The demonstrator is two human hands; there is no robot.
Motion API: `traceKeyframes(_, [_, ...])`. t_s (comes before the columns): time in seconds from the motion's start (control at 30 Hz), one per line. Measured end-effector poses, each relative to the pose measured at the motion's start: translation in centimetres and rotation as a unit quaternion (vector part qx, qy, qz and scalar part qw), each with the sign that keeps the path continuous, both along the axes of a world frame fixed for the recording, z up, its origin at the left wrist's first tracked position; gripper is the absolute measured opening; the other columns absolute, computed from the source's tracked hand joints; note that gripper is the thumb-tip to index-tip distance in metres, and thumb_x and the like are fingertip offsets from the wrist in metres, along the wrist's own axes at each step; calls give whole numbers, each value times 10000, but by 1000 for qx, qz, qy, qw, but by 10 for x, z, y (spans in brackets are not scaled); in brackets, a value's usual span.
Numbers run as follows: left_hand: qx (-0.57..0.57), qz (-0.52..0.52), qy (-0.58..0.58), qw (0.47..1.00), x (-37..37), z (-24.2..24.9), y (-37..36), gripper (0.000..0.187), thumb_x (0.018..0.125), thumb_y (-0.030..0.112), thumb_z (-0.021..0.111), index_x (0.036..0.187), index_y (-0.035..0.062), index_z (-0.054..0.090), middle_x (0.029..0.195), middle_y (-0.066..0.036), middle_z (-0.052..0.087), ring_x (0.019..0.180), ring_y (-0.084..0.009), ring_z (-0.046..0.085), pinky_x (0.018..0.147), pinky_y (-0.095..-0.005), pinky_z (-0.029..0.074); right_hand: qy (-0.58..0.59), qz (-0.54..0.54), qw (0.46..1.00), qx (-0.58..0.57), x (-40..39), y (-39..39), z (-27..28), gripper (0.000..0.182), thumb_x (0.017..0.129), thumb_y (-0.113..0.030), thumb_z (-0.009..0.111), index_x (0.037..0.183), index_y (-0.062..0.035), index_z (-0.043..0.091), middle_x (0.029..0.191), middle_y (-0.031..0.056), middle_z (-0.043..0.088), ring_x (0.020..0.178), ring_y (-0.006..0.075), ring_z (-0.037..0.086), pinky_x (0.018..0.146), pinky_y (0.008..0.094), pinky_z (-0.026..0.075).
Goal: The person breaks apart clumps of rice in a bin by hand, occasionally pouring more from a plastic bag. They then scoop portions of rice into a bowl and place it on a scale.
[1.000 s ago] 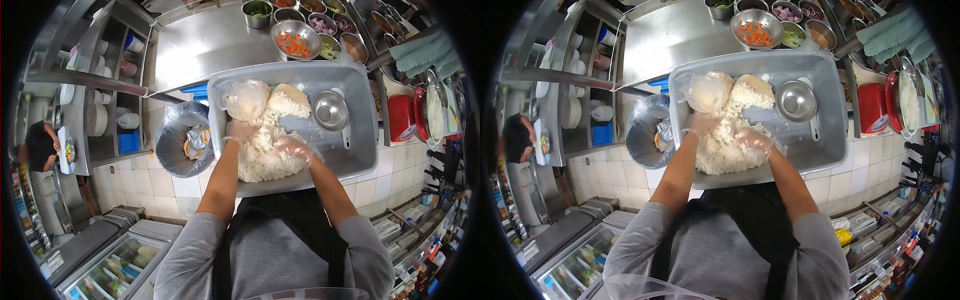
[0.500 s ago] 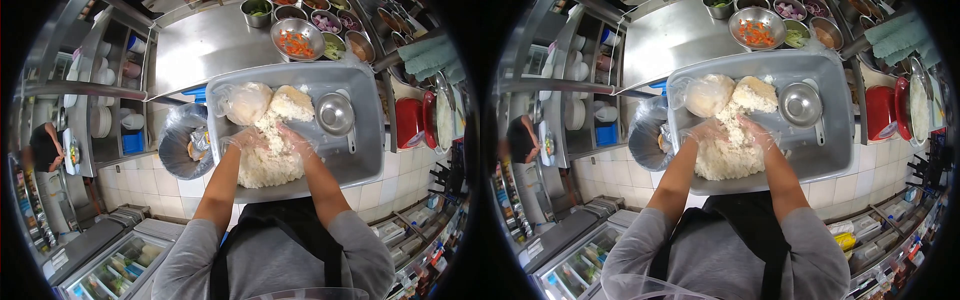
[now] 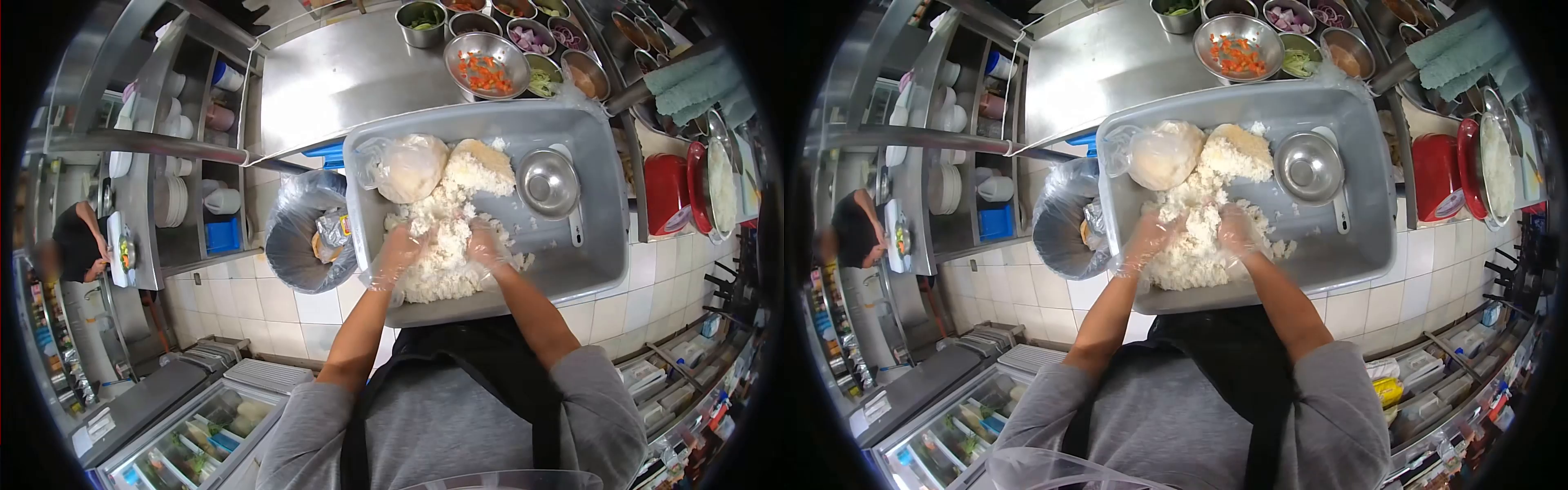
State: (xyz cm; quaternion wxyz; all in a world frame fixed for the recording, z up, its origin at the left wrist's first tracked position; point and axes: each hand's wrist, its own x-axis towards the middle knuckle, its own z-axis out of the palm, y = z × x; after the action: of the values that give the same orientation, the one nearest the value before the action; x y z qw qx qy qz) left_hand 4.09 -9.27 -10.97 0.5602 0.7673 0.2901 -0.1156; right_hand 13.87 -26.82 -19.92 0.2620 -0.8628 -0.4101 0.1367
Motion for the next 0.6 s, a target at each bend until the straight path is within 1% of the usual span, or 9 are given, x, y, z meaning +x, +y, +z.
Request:
traceKeyframes(0.03, [139, 3, 144, 980, 1, 14, 0, 520, 735, 444, 607, 875, -55, 564, 767, -191, 604, 733, -279, 598, 646, -371, 463, 0, 0, 1000, -1, 2, 5, 13, 242, 713, -123, 497, 916, 8, 512, 888, 213, 553, 789, 342, 532, 760, 403, 407])
traceKeyframes(0.1, [154, -13, 171, 973, -1, 14, 6, 527, 747, 458, 575, 861, -55, 561, 762, -219, 588, 744, -306, 587, 669, -380, 454, 57, -60, 989, -123, 12, 16, 27, 291, 707, -125, 558, 962, -3, 488, 828, 212, 535, 830, 381, 512, 726, 386, 432])
traceKeyframes(0.17, [171, -29, 196, 965, -7, 4, 12, 536, 758, 473, 543, 846, -56, 557, 756, -248, 572, 754, -334, 576, 692, -389, 445, 81, -43, 995, -35, 28, 23, 14, 267, 735, -151, 519, 962, -12, 498, 879, 205, 550, 829, 354, 527, 734, 400, 423])
traceKeyframes(0.23, [263, -25, -70, 962, -21, -40, 21, 492, 777, 432, 524, 882, -48, 548, 801, -248, 574, 807, -355, 565, 742, -377, 434, 103, -27, 993, 58, 52, 31, 6, 256, 762, -178, 481, 962, -21, 509, 930, 197, 565, 827, 327, 541, 742, 414, 415])
traceKeyframes(0.37, [282, -42, -98, 954, -21, -77, 44, 411, 795, 373, 516, 902, -24, 544, 884, -223, 588, 835, -347, 570, 747, -379, 439, 394, 36, 918, 37, 82, 46, -43, 491, 799, -272, 504, 1208, -9, 435, 1194, 160, 481, 1030, 193, 510, 869, 310, 386])
traceKeyframes(0.4, [-48, 48, -41, 997, -10, -62, 44, 359, 745, 282, 601, 948, -11, 556, 920, -164, 591, 839, -264, 565, 714, -344, 449, 428, 19, 903, 33, 81, 51, -40, 493, 799, -278, 505, 1205, -7, 437, 1197, 158, 480, 1033, 190, 506, 874, 309, 382])
traceKeyframes(0.43, [-368, 131, 7, 921, 8, -46, 47, 373, 695, 191, 686, 994, 2, 567, 955, -105, 594, 842, -180, 560, 680, -308, 459, 455, 11, 890, 34, 79, 57, -35, 495, 799, -284, 506, 1203, -4, 440, 1200, 155, 478, 1036, 188, 503, 878, 308, 377])
traceKeyframes(0.5, [-96, -18, 7, 995, 30, -37, 38, 420, 689, 164, 701, 1037, -12, 547, 970, -65, 585, 833, -141, 546, 651, -293, 459, 501, 18, 864, 41, 74, 69, -23, 501, 800, -296, 509, 1199, 0, 444, 1206, 149, 474, 1041, 183, 495, 887, 306, 368])
traceKeyframes(0.6, [-222, 30, -52, 973, 22, -83, 45, 476, 649, 181, 741, 1045, -3, 551, 978, -48, 585, 869, -125, 526, 739, -258, 422, 574, 35, 817, 32, 64, 82, -3, 510, 801, -313, 513, 1192, 7, 451, 1214, 141, 469, 1050, 175, 484, 901, 303, 354])
